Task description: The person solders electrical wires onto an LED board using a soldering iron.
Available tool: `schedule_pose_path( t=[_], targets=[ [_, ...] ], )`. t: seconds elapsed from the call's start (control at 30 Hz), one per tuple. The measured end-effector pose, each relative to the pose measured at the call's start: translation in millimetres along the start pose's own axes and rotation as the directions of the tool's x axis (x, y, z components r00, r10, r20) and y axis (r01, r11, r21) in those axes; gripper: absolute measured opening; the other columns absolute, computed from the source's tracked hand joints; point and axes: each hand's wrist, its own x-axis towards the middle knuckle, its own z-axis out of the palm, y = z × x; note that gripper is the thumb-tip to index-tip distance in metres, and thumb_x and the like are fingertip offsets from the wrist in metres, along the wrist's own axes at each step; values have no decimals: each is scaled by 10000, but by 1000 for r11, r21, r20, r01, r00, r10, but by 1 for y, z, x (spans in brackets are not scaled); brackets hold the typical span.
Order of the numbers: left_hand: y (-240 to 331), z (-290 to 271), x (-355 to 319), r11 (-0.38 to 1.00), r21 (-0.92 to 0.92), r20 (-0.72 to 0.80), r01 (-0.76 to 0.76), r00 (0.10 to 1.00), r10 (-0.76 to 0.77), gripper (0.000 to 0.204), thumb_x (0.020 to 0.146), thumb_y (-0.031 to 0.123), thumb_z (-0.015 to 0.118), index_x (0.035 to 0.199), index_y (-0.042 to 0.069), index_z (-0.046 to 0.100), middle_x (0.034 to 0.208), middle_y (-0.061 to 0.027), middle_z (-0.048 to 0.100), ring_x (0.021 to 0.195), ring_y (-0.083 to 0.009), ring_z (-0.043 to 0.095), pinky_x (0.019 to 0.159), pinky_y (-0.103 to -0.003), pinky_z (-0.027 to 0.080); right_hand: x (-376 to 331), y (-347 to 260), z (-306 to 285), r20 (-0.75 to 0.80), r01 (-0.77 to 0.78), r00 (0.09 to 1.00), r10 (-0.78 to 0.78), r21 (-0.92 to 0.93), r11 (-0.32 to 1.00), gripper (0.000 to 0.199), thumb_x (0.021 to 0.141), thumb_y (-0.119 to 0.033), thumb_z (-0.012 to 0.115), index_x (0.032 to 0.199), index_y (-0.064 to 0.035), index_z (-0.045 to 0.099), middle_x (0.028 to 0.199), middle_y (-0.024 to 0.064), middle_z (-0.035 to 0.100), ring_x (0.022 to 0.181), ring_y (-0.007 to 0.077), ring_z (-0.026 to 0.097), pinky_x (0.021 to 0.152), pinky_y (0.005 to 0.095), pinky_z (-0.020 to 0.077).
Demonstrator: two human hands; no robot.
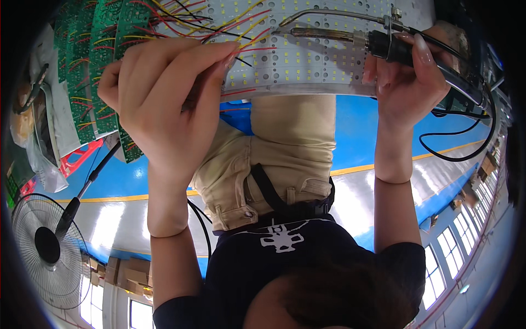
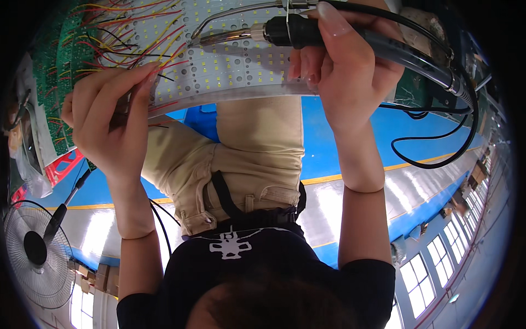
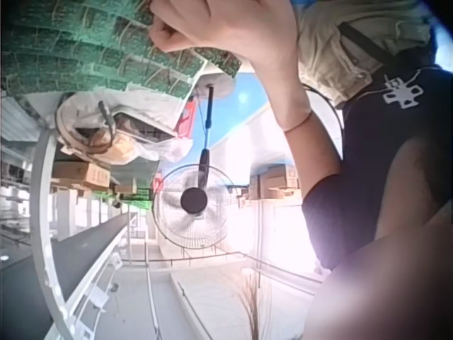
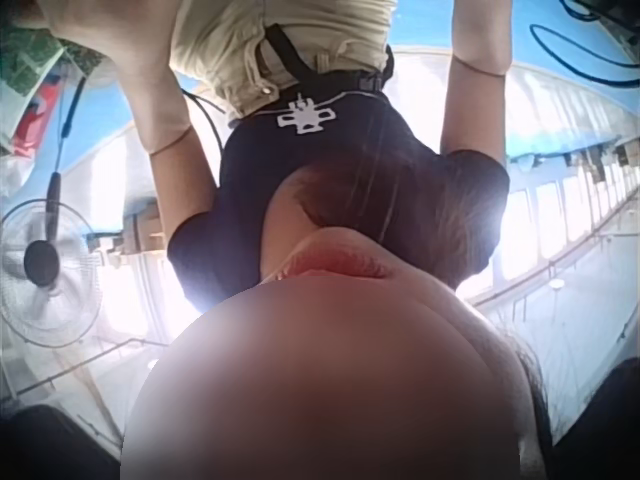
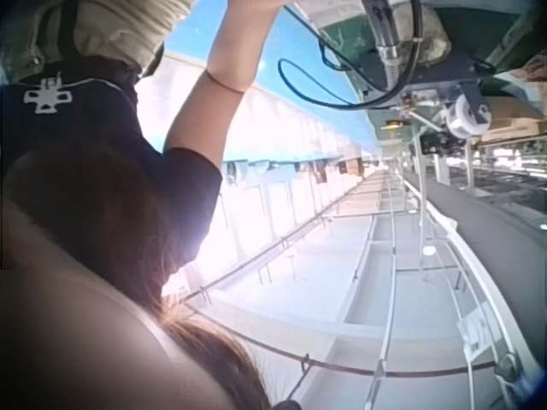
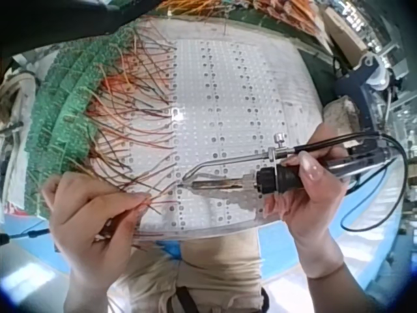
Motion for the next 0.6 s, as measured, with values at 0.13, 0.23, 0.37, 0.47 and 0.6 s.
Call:
schedule_pose_path(
  t=[0.13, 0.23, 0.37, 0.47, 0.6],
  targets=[
    [-1, 0, -1, 1000, 13, -7, -4, 1000, 4, 190, 710, 65, 804, 881, 143, 777, 840, 40, 667, 779, -97, 603, 796, -258, 340, 4, -3, 5, 36, 3, 999, -5, 60, 998, 322, 994, -142, 339, 906, 83, 552, 455, 84, 383, 363, 155, 352, 374, 322, 413],
    [1, 1, 1, 1000, -3, -10, -1, 1000, 1, 187, 712, 65, 802, 880, 143, 776, 841, 40, 668, 784, -98, 607, 803, -260, 344, 4, -9, 6, 4, -31, 1000, 31, 77, 997, 276, 985, -133, 350, 892, 57, 527, 455, 83, 384, 352, 152, 345, 361, 324, 414],
    [1, 1, 0, 1000, 11, -7, 7, 1000, -7, 183, 714, 66, 800, 878, 144, 776, 843, 40, 670, 792, -101, 612, 808, -261, 349, 3, -7, 8, -24, -31, 999, 33, 49, 998, 277, 985, -141, 351, 900, 51, 531, 455, 80, 381, 349, 154, 340, 361, 328, 413],
    [-1, 0, -1, 1000, 14, 1, -3, 1000, 3, 188, 709, 67, 800, 879, 144, 775, 845, 38, 674, 795, -105, 616, 810, -265, 353, 3, -9, 9, 12, -20, 1000, 19, 90, 996, 278, 986, -150, 353, 899, 44, 533, 452, 76, 377, 350, 154, 336, 361, 333, 412],
    [0, -1, 0, 1000, 10, 8, -14, 1000, 14, 198, 704, 60, 796, 883, 141, 775, 844, 34, 677, 793, -111, 617, 811, -271, 359, 3, -8, 8, 9, -18, 1000, 17, 75, 997, 277, 989, -163, 359, 900, 32, 536, 446, 69, 363, 352, 154, 329, 363, 339, 410]
  ],
)
